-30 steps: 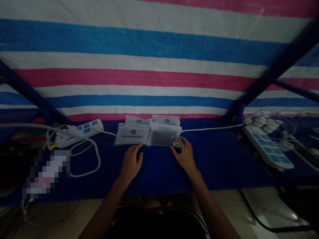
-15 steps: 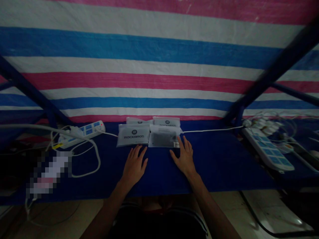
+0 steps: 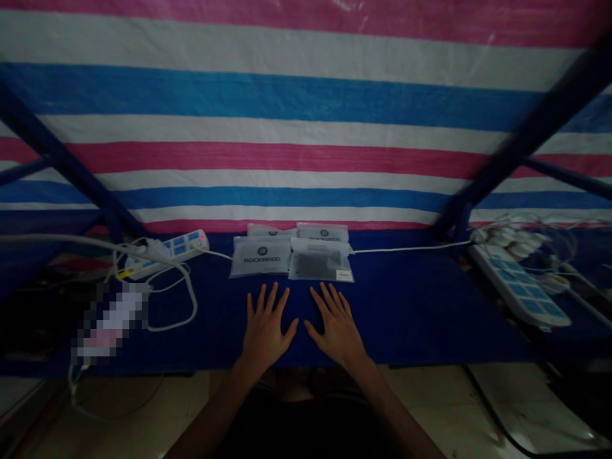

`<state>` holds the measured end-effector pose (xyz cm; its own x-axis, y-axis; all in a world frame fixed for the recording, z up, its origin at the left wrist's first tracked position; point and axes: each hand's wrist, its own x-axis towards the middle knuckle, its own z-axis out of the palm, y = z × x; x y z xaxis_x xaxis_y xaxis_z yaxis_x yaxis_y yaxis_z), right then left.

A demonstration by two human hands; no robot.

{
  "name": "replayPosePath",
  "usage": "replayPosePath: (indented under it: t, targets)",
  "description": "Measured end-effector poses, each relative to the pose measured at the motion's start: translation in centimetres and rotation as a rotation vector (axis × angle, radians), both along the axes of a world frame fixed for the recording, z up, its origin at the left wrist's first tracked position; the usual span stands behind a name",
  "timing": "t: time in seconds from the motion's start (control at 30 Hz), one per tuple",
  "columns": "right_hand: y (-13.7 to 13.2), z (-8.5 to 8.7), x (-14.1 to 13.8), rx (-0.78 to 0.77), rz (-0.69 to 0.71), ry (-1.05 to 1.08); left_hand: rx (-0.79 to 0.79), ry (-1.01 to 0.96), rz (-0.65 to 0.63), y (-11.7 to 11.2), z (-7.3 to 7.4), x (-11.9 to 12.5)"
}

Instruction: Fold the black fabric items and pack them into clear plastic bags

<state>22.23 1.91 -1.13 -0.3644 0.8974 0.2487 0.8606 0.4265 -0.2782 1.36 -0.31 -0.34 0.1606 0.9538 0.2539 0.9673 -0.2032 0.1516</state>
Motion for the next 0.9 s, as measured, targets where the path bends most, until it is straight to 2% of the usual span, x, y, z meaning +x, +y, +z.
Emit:
replayPosePath:
  t: [0.2, 0.6, 0.9]
  targets:
    - [0.2, -0.3, 0.0, -0.03, 0.02, -0.052, 0.019, -0.006, 0.002, 0.1, -0.1, -0.1]
    - [0.4, 0.8, -0.3, -0.071, -0.005, -0.06, 0.036, -0.048, -0.032, 0.4, -0.9, -0.5]
    - [0.5, 1.0, -0.2, -0.08, -0.002, -0.046, 0.023, -0.011, -0.042, 0.2, -0.7, -0.9]
